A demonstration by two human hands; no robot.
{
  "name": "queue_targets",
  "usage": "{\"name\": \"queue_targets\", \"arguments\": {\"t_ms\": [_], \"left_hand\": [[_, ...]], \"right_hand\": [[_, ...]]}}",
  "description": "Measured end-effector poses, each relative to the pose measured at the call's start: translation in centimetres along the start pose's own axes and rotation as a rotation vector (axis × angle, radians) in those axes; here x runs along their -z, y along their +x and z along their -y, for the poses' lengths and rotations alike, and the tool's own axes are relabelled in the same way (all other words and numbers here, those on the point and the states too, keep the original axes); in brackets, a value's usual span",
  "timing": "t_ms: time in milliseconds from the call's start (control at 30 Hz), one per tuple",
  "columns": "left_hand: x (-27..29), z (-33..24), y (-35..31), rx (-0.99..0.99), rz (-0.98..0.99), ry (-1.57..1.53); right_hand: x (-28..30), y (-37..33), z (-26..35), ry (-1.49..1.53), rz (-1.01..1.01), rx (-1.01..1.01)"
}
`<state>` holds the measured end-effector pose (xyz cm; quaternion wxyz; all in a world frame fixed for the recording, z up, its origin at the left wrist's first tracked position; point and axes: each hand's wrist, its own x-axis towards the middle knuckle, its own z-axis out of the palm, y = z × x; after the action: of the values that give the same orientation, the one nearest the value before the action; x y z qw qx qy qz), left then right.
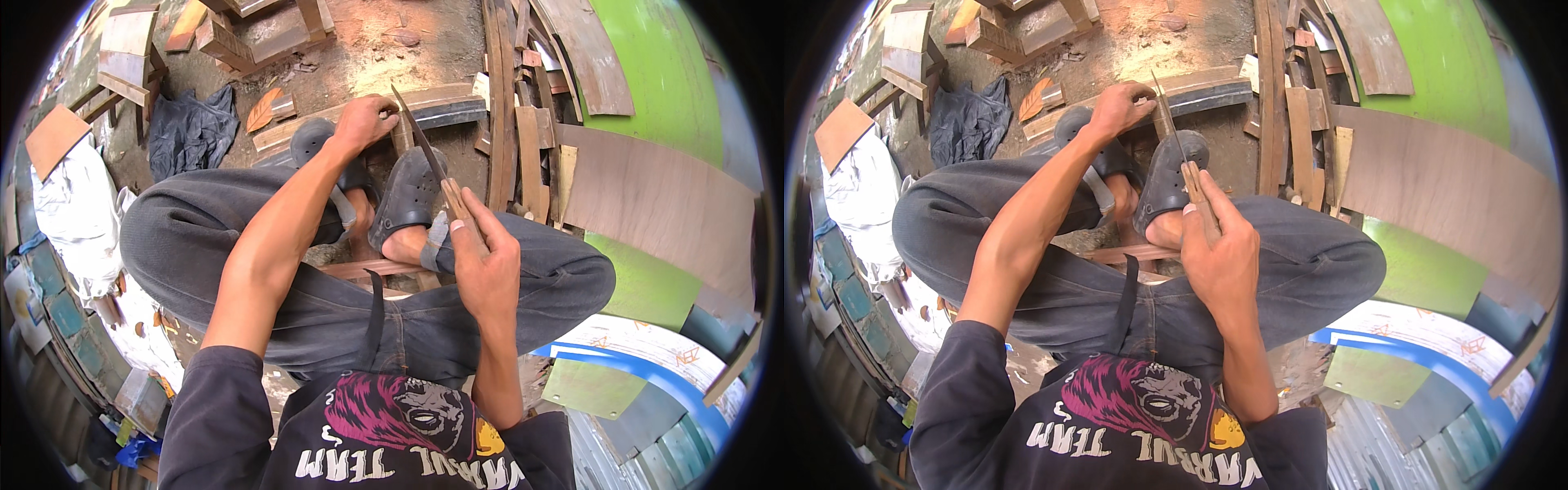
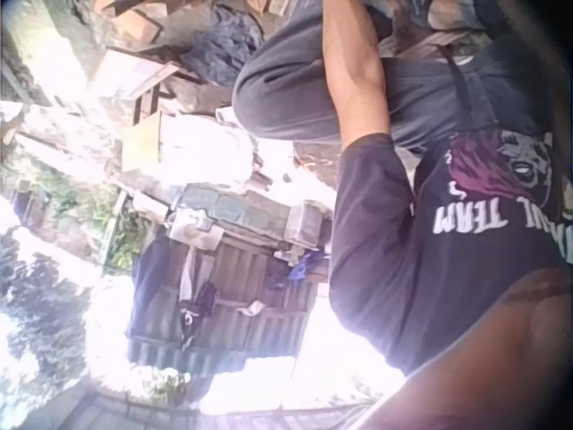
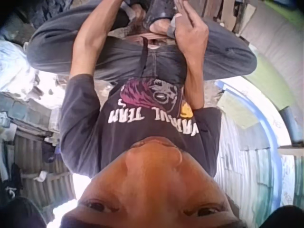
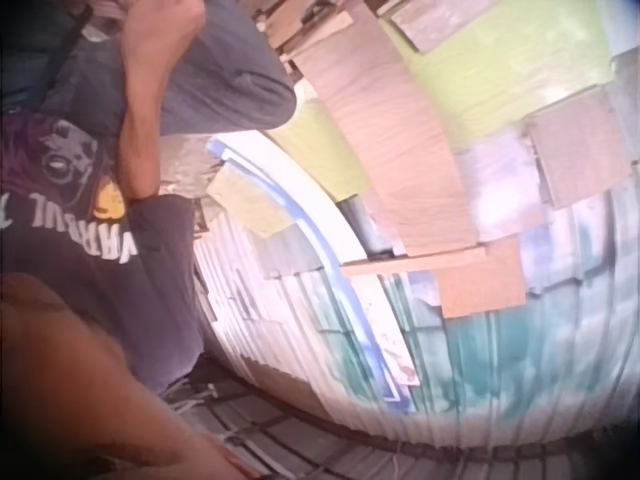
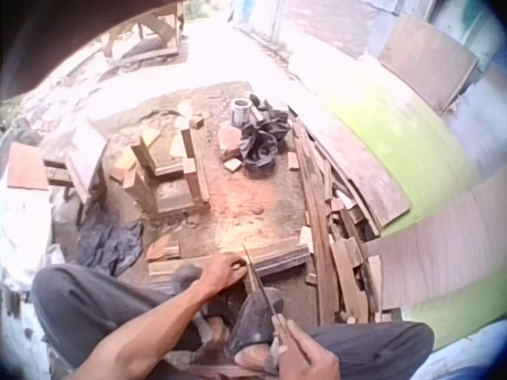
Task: The person sits cross-legged and uses a metal file to sharpen the edge of a long, thin metal blade. They hold the blade steady with their left hand and repeatedly stroke the file along the edge with their right hand.
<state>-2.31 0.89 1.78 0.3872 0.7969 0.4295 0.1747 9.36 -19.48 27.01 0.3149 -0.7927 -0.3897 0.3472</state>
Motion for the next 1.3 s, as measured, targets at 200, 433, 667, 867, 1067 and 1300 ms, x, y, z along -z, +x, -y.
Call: {"name": "queue_targets", "arguments": {"t_ms": [200, 433, 667, 867, 1067, 1300], "left_hand": [[0.4, 0.2, 0.9, -0.018, 0.071, 0.038], [0.6, 0.1, 0.9, 0.029, 0.089, -0.033], [-0.3, 0.2, 1.1, -0.070, 0.030, 0.054], [-0.9, -0.8, 0.4, 0.047, -0.069, 0.037], [-1.6, -1.6, -0.1, 0.177, -0.132, 0.009], [-2.1, -1.1, -0.2, 0.204, -0.166, 0.018]], "right_hand": [[0.5, 0.2, 1.6, -0.050, 0.109, 0.017], [3.2, 0.6, 4.4, 0.040, 0.286, -0.284], [0.3, -1.6, -1.2, 0.031, 0.093, 0.072], [-1.9, -4.5, -3.9, -0.099, 0.098, 0.233], [-2.4, -6.2, -9.0, 0.135, 0.020, 0.185], [-2.7, -6.0, -10.2, 0.236, -0.059, 0.149]]}}
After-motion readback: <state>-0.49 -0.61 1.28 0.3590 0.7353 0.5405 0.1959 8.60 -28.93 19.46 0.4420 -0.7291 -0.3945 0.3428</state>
